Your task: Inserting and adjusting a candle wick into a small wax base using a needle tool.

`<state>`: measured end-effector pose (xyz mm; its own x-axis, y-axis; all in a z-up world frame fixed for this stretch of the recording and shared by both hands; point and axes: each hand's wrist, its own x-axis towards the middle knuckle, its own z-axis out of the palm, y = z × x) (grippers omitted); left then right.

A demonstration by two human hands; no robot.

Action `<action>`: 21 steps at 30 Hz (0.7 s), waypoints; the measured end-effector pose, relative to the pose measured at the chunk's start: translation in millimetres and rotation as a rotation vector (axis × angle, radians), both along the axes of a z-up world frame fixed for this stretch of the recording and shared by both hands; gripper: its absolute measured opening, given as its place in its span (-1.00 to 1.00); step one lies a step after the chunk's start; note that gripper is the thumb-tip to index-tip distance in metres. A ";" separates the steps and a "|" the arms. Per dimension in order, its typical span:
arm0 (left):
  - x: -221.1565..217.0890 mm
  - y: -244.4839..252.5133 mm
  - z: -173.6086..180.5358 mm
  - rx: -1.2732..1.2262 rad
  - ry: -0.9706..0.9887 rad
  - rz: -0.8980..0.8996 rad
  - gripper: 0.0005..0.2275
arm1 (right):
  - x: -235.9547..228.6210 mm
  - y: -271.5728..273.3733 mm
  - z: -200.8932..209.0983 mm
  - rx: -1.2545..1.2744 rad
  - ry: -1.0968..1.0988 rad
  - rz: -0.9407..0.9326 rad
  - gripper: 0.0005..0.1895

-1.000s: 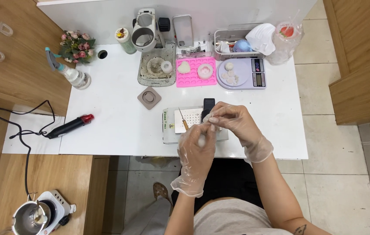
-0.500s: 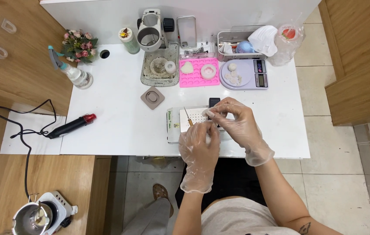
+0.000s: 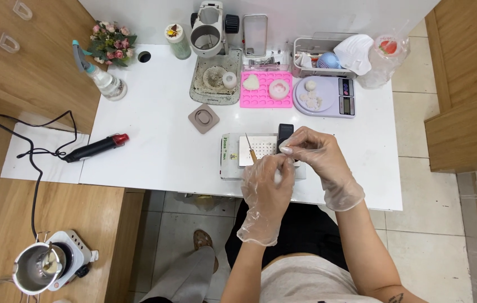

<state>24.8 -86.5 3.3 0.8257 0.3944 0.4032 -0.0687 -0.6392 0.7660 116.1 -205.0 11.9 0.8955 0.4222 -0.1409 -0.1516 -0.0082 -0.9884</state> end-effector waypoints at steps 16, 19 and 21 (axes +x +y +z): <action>4.1 1.9 3.8 -0.087 0.084 -0.059 -0.91 | 5.1 -9.6 -10.7 -0.002 -0.032 -0.028 -0.89; 6.6 1.0 3.0 -0.090 0.069 -0.068 -0.91 | 4.6 -8.0 -2.1 -0.006 -0.010 -0.032 -0.94; 7.5 0.3 4.4 -0.079 0.071 -0.066 -0.90 | 4.1 -7.0 0.2 -0.049 -0.017 -0.019 -0.92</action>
